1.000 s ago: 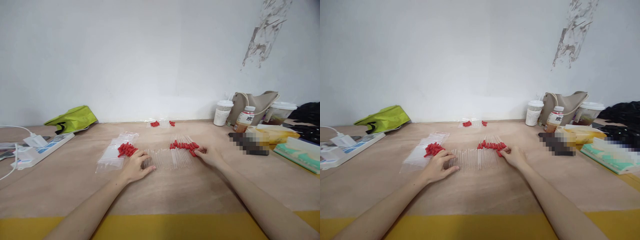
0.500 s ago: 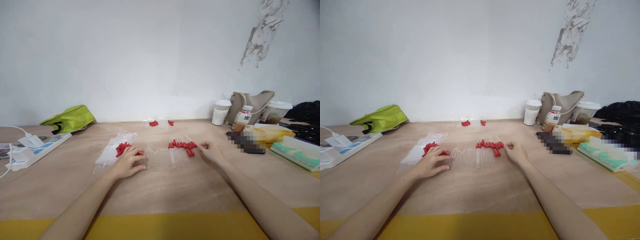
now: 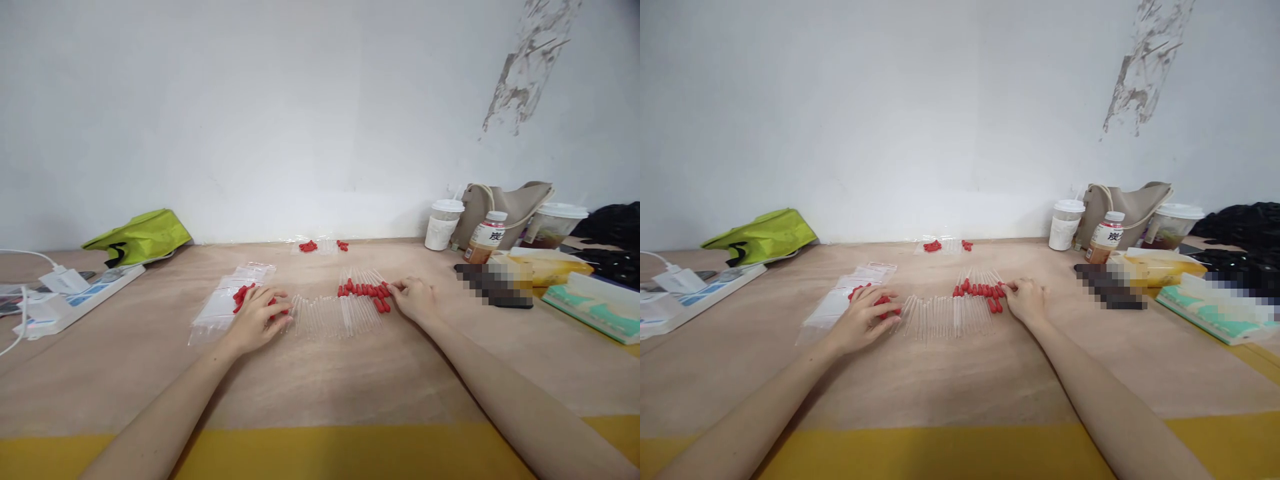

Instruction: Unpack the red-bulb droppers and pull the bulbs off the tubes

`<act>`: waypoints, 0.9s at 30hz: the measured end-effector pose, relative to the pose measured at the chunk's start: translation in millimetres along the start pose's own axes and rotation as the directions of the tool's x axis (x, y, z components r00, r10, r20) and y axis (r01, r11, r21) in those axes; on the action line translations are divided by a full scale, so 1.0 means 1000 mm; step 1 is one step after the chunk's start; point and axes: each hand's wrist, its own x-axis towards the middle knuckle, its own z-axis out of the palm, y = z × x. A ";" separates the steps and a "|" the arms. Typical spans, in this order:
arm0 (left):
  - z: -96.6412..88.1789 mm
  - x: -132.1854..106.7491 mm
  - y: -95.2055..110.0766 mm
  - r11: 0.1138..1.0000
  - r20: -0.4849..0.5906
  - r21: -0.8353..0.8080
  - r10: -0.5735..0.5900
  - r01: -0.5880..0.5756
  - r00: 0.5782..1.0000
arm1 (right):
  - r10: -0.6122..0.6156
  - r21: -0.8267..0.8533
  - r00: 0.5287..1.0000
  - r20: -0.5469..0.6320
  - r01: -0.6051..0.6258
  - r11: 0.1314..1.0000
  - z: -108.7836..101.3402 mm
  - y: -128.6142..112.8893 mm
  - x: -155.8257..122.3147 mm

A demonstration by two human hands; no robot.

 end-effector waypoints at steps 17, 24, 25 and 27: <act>0.027 0.011 0.054 0.985 -0.187 0.131 0.134 -0.110 0.973 | -0.580 0.361 0.793 -0.187 0.604 0.711 -0.011 -0.078 -0.068; 0.040 0.012 0.060 0.983 -0.247 0.142 0.149 -0.116 0.958 | -0.632 0.277 0.755 -0.176 0.654 0.704 -0.008 -0.082 -0.073; 0.039 0.012 0.060 0.981 -0.248 0.144 0.159 -0.126 0.956 | -0.639 0.261 0.744 -0.194 0.667 0.698 -0.005 -0.082 -0.073; 0.038 0.012 0.060 0.977 -0.251 0.149 0.186 -0.152 0.950 | -0.656 0.234 0.718 -0.233 0.696 0.679 0.000 -0.082 -0.073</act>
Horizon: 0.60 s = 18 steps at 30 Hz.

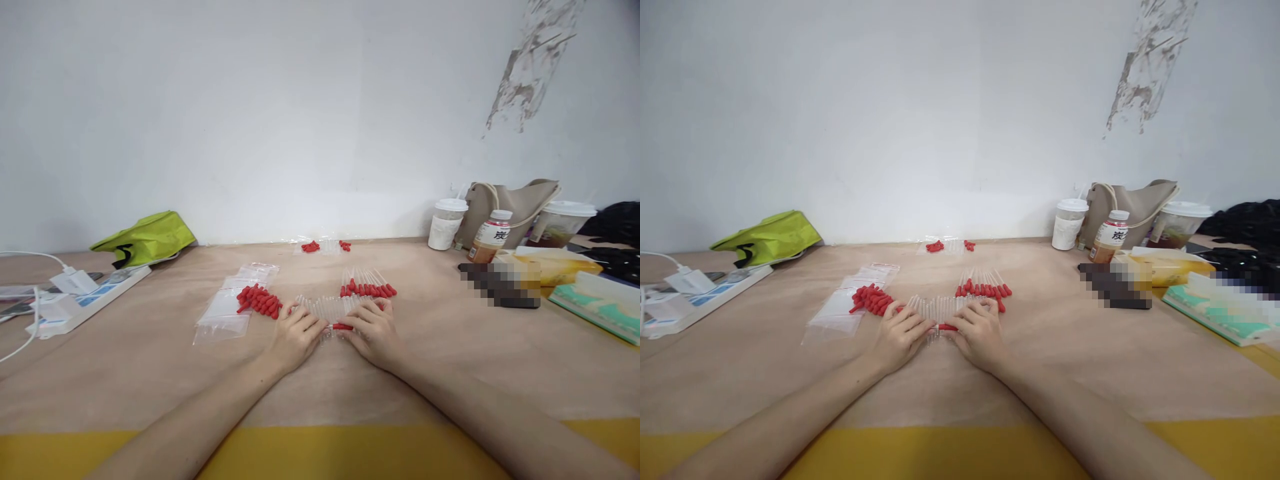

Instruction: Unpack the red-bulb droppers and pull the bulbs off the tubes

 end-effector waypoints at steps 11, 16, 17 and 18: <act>-0.005 -0.001 0.002 0.998 -0.012 -0.020 0.059 -0.059 0.998 | -0.112 -0.009 0.993 0.048 0.112 0.994 -0.004 0.001 -0.005; -0.006 -0.003 0.001 0.998 -0.035 -0.039 0.054 -0.056 0.998 | -0.102 0.001 0.992 0.072 0.102 0.995 -0.010 0.002 -0.007; -0.007 -0.004 -0.001 0.998 -0.039 -0.047 0.040 -0.042 0.998 | -0.085 0.010 0.995 0.058 0.084 0.996 -0.013 0.005 -0.008; -0.008 -0.005 -0.003 0.998 -0.047 -0.057 0.019 -0.022 0.999 | -0.054 0.024 0.998 0.037 0.053 0.998 -0.015 0.009 -0.008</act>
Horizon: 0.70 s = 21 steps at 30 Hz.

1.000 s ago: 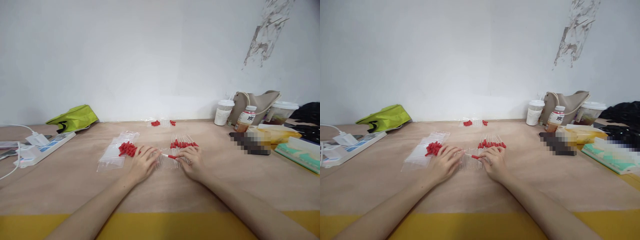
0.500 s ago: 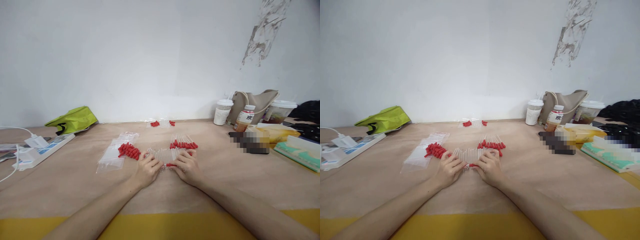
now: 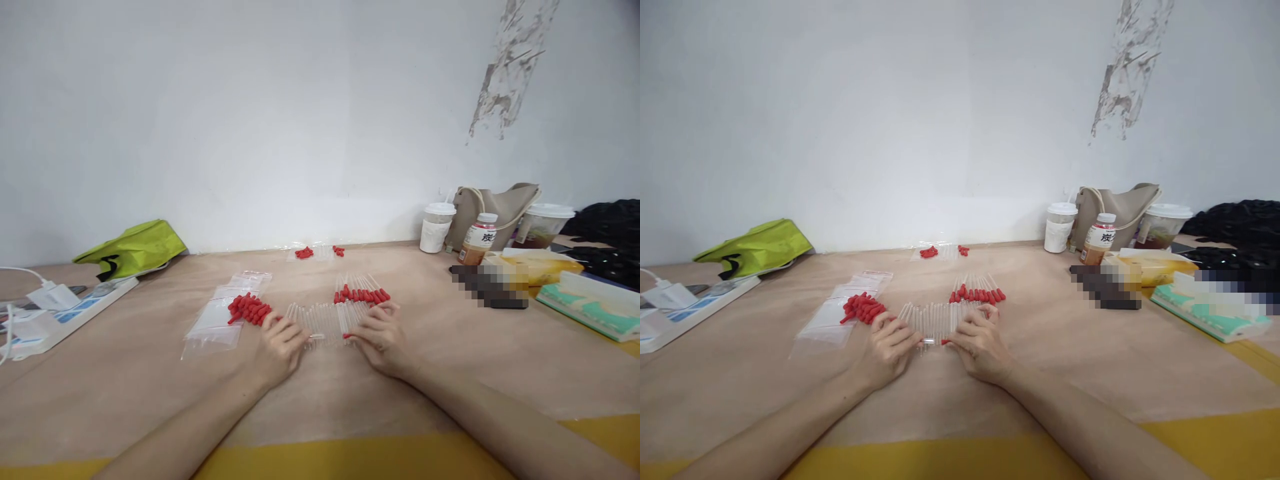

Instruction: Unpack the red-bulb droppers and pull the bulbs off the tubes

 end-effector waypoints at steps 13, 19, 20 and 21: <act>-0.011 -0.010 -0.046 0.911 0.062 0.004 -0.411 0.411 0.910 | 0.794 0.177 0.586 0.161 -0.809 0.561 -0.034 0.090 -0.003; -0.007 -0.014 -0.050 0.910 0.068 0.005 -0.414 0.415 0.908 | 0.864 0.129 0.436 0.250 -0.900 0.417 -0.038 0.086 -0.007; -0.005 -0.015 -0.049 0.917 0.069 0.013 -0.398 0.398 0.915 | 0.860 0.135 0.434 0.268 -0.901 0.412 -0.036 0.085 -0.007; -0.002 -0.015 -0.049 0.926 0.071 0.022 -0.377 0.376 0.924 | 0.856 0.137 0.435 0.278 -0.901 0.413 -0.034 0.085 -0.008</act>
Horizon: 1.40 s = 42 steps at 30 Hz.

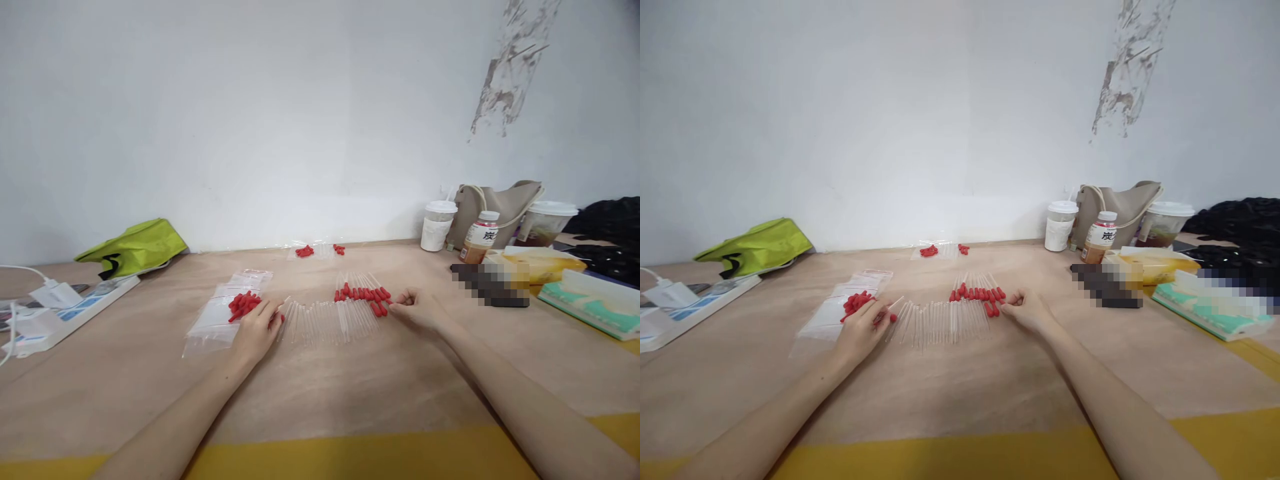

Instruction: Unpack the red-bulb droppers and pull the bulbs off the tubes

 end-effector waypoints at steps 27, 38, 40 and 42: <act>-0.008 0.000 0.011 0.996 0.072 -0.091 0.013 -0.007 0.997 | -0.033 -0.031 0.995 -0.098 0.030 0.999 0.006 0.019 0.016; -0.012 0.002 0.004 0.998 0.076 -0.021 0.057 -0.055 0.996 | 0.149 -0.133 0.988 -0.032 -0.152 0.979 0.002 0.002 0.048; -0.012 0.002 0.004 0.999 0.080 -0.010 0.048 -0.048 0.996 | 0.154 -0.142 0.988 -0.014 -0.154 0.978 0.005 -0.001 0.049; -0.013 0.002 0.003 0.999 0.080 -0.009 0.044 -0.044 0.996 | 0.147 -0.134 0.989 0.002 -0.145 0.980 0.008 -0.002 0.047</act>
